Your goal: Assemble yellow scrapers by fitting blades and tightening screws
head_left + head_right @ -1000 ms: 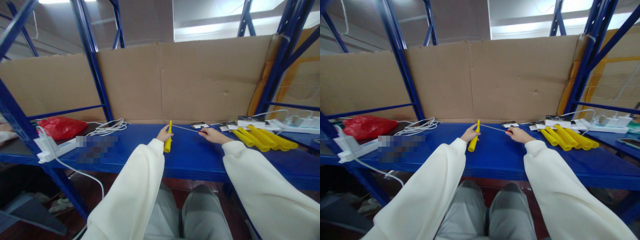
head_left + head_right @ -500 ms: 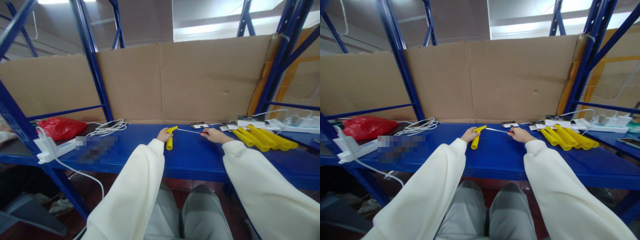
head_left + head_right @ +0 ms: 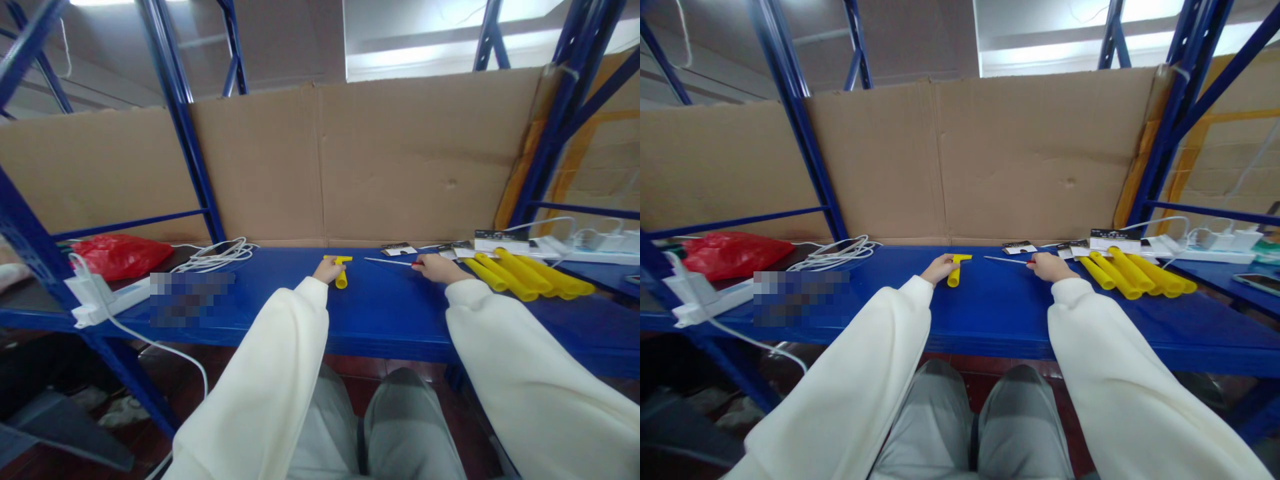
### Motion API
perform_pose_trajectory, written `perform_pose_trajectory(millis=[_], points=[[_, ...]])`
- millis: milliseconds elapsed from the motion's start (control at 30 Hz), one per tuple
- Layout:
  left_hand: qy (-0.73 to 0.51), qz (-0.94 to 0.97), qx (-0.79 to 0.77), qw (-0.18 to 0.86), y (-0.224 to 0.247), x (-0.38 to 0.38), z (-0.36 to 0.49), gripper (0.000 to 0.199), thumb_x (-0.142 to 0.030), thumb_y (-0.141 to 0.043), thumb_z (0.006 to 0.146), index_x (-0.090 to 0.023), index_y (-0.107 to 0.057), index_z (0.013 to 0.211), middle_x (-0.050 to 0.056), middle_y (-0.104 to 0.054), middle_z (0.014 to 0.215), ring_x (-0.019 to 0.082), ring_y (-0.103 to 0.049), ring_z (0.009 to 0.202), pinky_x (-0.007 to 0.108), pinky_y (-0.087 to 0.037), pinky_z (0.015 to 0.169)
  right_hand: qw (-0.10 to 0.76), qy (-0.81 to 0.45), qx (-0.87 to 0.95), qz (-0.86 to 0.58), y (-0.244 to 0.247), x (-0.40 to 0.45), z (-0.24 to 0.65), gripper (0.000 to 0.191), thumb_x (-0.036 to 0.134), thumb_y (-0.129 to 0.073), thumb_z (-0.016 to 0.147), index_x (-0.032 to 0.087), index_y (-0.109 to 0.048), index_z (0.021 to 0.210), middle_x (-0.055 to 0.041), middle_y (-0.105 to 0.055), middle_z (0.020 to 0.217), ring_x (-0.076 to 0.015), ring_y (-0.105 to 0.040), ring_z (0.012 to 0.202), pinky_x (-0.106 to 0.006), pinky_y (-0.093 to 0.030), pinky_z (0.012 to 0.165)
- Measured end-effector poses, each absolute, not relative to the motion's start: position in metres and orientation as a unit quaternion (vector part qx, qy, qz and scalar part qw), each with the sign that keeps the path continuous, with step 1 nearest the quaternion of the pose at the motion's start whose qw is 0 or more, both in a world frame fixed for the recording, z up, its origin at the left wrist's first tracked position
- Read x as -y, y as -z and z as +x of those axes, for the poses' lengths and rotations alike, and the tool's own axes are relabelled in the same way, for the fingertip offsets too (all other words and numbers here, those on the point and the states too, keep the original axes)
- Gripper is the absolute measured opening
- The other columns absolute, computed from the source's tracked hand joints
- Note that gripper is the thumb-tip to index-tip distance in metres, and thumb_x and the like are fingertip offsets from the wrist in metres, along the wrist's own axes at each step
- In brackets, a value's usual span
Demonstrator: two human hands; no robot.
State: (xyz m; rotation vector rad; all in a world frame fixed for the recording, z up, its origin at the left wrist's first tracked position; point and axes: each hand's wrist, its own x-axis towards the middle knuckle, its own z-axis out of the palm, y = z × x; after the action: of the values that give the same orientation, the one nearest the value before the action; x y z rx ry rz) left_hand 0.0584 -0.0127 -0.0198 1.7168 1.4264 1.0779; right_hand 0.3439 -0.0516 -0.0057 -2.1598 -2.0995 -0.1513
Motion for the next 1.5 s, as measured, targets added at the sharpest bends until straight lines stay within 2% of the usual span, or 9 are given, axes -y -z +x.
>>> perform_pose_trajectory(millis=[133,333,567,800,1100,1267,1333,1400,1500], points=[[-0.379,0.659,-0.569,0.314,0.02,0.015,0.059,0.046,-0.01,-0.065,0.081,-0.006,-0.061,0.126,0.018,-0.065,0.127,0.022,-0.064,0.114,0.026,-0.048,0.095,0.059,0.066,0.689,-0.719,0.011,0.045,0.357,0.033,0.034,-0.045,0.094,0.016,-0.069,0.107,-0.0154,-0.073,0.102,-0.0256,-0.067,0.096,-0.033,-0.048,0.077],[-0.387,0.671,-0.562,0.291,0.022,0.014,0.06,0.043,-0.011,-0.063,0.083,-0.008,-0.062,0.126,0.018,-0.064,0.13,0.022,-0.062,0.117,0.027,-0.047,0.097,0.052,0.035,0.688,-0.723,0.018,0.036,0.377,0.027,0.027,-0.05,0.091,0.017,-0.071,0.106,-0.0126,-0.074,0.102,-0.0238,-0.068,0.094,-0.03,-0.049,0.076],[-0.405,0.683,-0.551,0.258,0.027,0.008,0.061,0.042,-0.011,-0.058,0.085,-0.009,-0.061,0.127,0.017,-0.064,0.129,0.021,-0.061,0.118,0.028,-0.047,0.098,0.12,0.038,0.727,-0.675,0.022,0.014,0.372,0.038,0.029,-0.048,0.092,0.017,-0.065,0.124,-0.0144,-0.067,0.125,-0.026,-0.063,0.114,-0.035,-0.048,0.095],[-0.427,0.688,-0.557,0.184,0.025,0.014,0.059,0.04,-0.012,-0.059,0.083,-0.009,-0.064,0.123,0.017,-0.064,0.127,0.022,-0.061,0.118,0.03,-0.044,0.103,0.12,0.006,0.727,-0.676,0.028,-0.029,0.35,0.045,0.037,-0.047,0.094,0.019,-0.059,0.134,-0.0147,-0.064,0.131,-0.0261,-0.062,0.116,-0.037,-0.048,0.096],[-0.425,0.695,-0.557,0.162,0.022,0.02,0.061,0.034,-0.011,-0.056,0.085,-0.012,-0.067,0.118,0.013,-0.067,0.122,0.021,-0.063,0.112,0.03,-0.045,0.103,0.1,0.003,0.7,-0.708,0.021,-0.035,0.321,0.045,0.045,-0.042,0.095,0.027,-0.065,0.129,-0.0137,-0.063,0.133,-0.031,-0.061,0.118,-0.05,-0.047,0.097],[-0.408,0.705,-0.563,0.139,0.021,0.02,0.06,0.032,-0.011,-0.057,0.085,-0.011,-0.069,0.114,0.014,-0.067,0.12,0.023,-0.064,0.11,0.03,-0.046,0.101,0.131,-0.005,0.716,-0.686,0.014,-0.028,0.318,0.038,0.034,-0.043,0.094,0.021,-0.074,0.112,-0.0136,-0.072,0.115,-0.0286,-0.066,0.108,-0.038,-0.05,0.091],[-0.403,0.709,-0.563,0.133,0.021,0.021,0.06,0.031,-0.011,-0.058,0.085,-0.011,-0.07,0.113,0.015,-0.068,0.119,0.023,-0.064,0.109,0.031,-0.047,0.1,0.157,0.02,0.695,-0.701,0.012,-0.024,0.321,0.036,0.026,-0.045,0.092,0.02,-0.074,0.113,-0.0148,-0.072,0.115,-0.0287,-0.065,0.11,-0.036,-0.049,0.091],[-0.398,0.712,-0.563,0.137,0.02,0.022,0.06,0.029,-0.01,-0.058,0.085,-0.012,-0.07,0.111,0.014,-0.068,0.118,0.023,-0.064,0.108,0.031,-0.047,0.1,0.169,0.046,0.657,-0.733,0.013,-0.022,0.325,0.04,0.022,-0.047,0.089,0.021,-0.07,0.121,-0.0165,-0.067,0.124,-0.0317,-0.06,0.118,-0.041,-0.048,0.094],[-0.389,0.718,-0.561,0.138,0.019,0.023,0.06,0.025,-0.01,-0.059,0.085,-0.012,-0.073,0.105,0.014,-0.07,0.116,0.023,-0.065,0.108,0.032,-0.047,0.099,0.148,0.04,0.615,-0.774,0.02,-0.026,0.335,0.047,0.03,-0.049,0.089,0.025,-0.061,0.135,-0.0179,-0.056,0.14,-0.0386,-0.05,0.129,-0.054,-0.044,0.098]])
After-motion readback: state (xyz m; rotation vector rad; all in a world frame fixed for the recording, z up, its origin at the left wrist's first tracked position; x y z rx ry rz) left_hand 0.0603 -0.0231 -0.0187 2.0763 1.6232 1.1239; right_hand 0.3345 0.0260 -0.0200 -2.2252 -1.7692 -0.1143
